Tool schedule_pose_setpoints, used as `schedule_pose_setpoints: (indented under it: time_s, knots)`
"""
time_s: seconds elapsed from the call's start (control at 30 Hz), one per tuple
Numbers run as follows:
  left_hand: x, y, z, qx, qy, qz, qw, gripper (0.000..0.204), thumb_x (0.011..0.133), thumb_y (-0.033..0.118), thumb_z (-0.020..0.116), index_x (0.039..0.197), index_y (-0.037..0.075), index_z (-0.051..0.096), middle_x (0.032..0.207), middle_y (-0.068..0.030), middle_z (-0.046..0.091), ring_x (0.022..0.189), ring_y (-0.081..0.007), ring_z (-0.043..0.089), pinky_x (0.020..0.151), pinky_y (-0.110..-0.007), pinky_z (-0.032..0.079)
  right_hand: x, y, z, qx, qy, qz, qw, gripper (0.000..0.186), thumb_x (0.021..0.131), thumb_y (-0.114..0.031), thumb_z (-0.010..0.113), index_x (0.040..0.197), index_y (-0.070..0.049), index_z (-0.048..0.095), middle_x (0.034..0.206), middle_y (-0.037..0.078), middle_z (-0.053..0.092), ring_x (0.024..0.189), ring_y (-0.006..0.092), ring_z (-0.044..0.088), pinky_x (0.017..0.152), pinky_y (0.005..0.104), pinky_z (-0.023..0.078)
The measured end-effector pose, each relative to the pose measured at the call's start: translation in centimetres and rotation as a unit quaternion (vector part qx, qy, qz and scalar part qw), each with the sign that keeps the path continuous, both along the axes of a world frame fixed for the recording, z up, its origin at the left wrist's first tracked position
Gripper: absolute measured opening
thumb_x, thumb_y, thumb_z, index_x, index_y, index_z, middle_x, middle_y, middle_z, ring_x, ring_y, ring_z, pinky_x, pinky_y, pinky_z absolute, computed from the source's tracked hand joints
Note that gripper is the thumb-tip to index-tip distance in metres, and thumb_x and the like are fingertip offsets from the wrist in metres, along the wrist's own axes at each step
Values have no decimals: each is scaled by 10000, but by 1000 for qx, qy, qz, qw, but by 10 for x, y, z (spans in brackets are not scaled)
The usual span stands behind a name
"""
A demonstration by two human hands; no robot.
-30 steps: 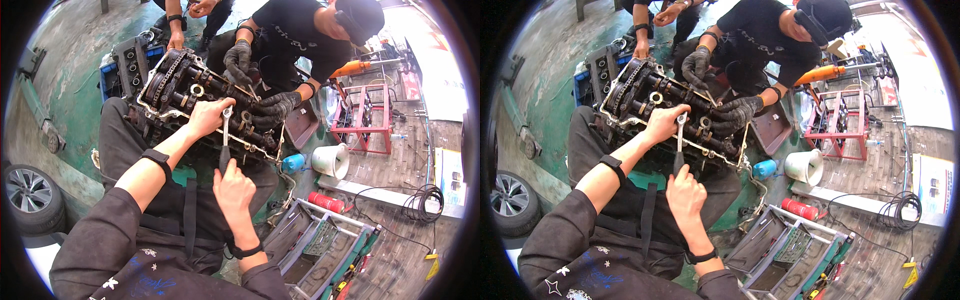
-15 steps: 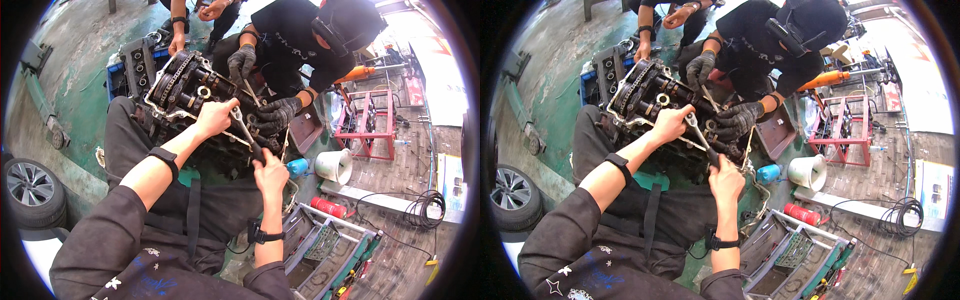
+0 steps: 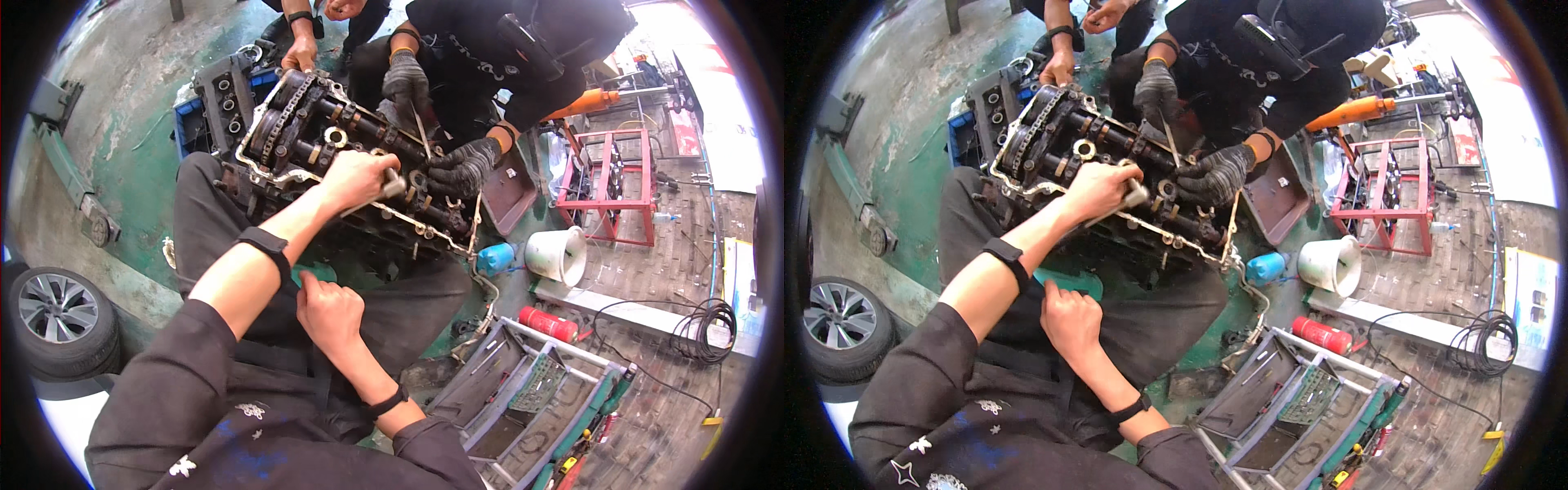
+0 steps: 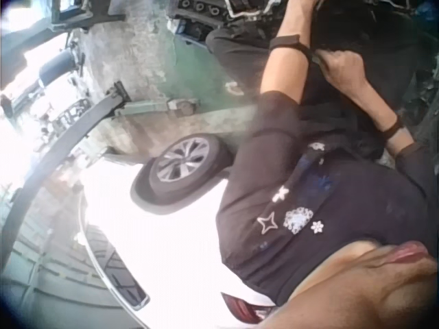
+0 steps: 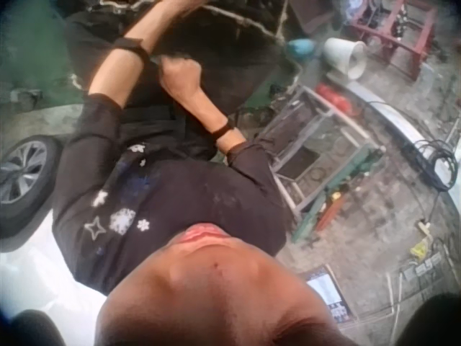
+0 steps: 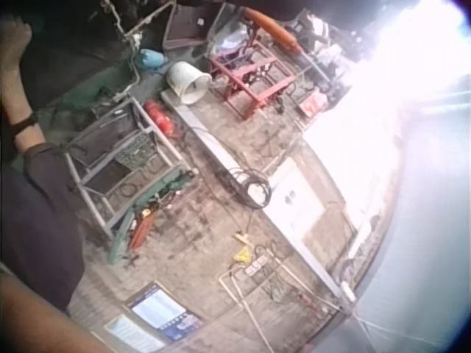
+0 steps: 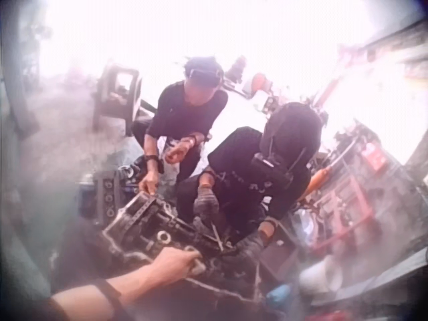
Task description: The person uses a socket wrench to tighten bolts on an exposed engine cylinder head, while two other individuals assist by holding components and using hand tools on different parts of the block.
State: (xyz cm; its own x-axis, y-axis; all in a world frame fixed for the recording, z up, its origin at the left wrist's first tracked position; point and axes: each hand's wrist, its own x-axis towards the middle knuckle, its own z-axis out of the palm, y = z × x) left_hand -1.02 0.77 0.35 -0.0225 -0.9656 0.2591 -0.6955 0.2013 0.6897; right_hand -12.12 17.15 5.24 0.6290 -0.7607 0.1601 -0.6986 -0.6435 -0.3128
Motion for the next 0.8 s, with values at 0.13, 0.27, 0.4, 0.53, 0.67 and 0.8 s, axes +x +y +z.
schedule_pose_setpoints:
  time_s: [0.13, 0.27, 0.4, 0.53, 0.67, 0.8]
  knots:
    - [-1, 1, -6, -10, 22, 11, 1000, 120, 836, 236, 621, 861, 124, 653, 695, -110, 655, 663, -304, 658, 602, -422, 504, -5, -51, 46, -5, -5, -126, 992, 273, 760, -248, 684, 954, -68, 619, 819, 82, 614, 762, 237, 616, 628, 365, 486]
    - [4, 11, -11, -61, 24, 68, 996, 171, 861, 274, 622, 849, 106, 652, 709, -109, 655, 668, -292, 659, 580, -407, 501, -39, -93, -18, -67, 15, -14, 998, 461, 726, -162, 705, 1145, -29, 568, 1037, 129, 586, 993, 293, 564, 872, 396, 448]
    - [2, 2, -12, -72, 13, 25, 997, 197, 853, 285, 647, 879, 91, 664, 761, -118, 657, 700, -311, 649, 588, -385, 494, -59, -85, -39, -42, 28, 2, 999, 633, 717, -148, 720, 1304, -38, 510, 1013, 116, 580, 924, 283, 564, 802, 383, 461]
    - [0, 3, -14, -95, -3, 51, 994, 209, 857, 297, 642, 874, 92, 677, 757, -101, 668, 685, -288, 657, 588, -377, 503, -37, -101, -41, -87, 9, 15, 996, 575, 704, -275, 760, 1204, -60, 574, 954, 96, 580, 880, 271, 563, 743, 369, 459]
    - [6, 4, -16, -70, 2, 37, 997, 205, 860, 295, 636, 888, 96, 677, 766, -100, 672, 691, -301, 654, 595, -379, 502, -21, -115, -50, -148, -23, 33, 988, 395, 691, -260, 751, 1010, -61, 631, 861, 82, 583, 802, 256, 577, 691, 365, 479]
    - [9, 8, -6, -23, 84, 18, 996, 200, 896, 232, 617, 971, 53, 667, 824, -121, 677, 720, -258, 662, 627, -339, 503, -22, -113, -49, -137, -45, 20, 989, 365, 666, -222, 745, 972, -61, 629, 841, 79, 583, 776, 253, 578, 669, 356, 484]
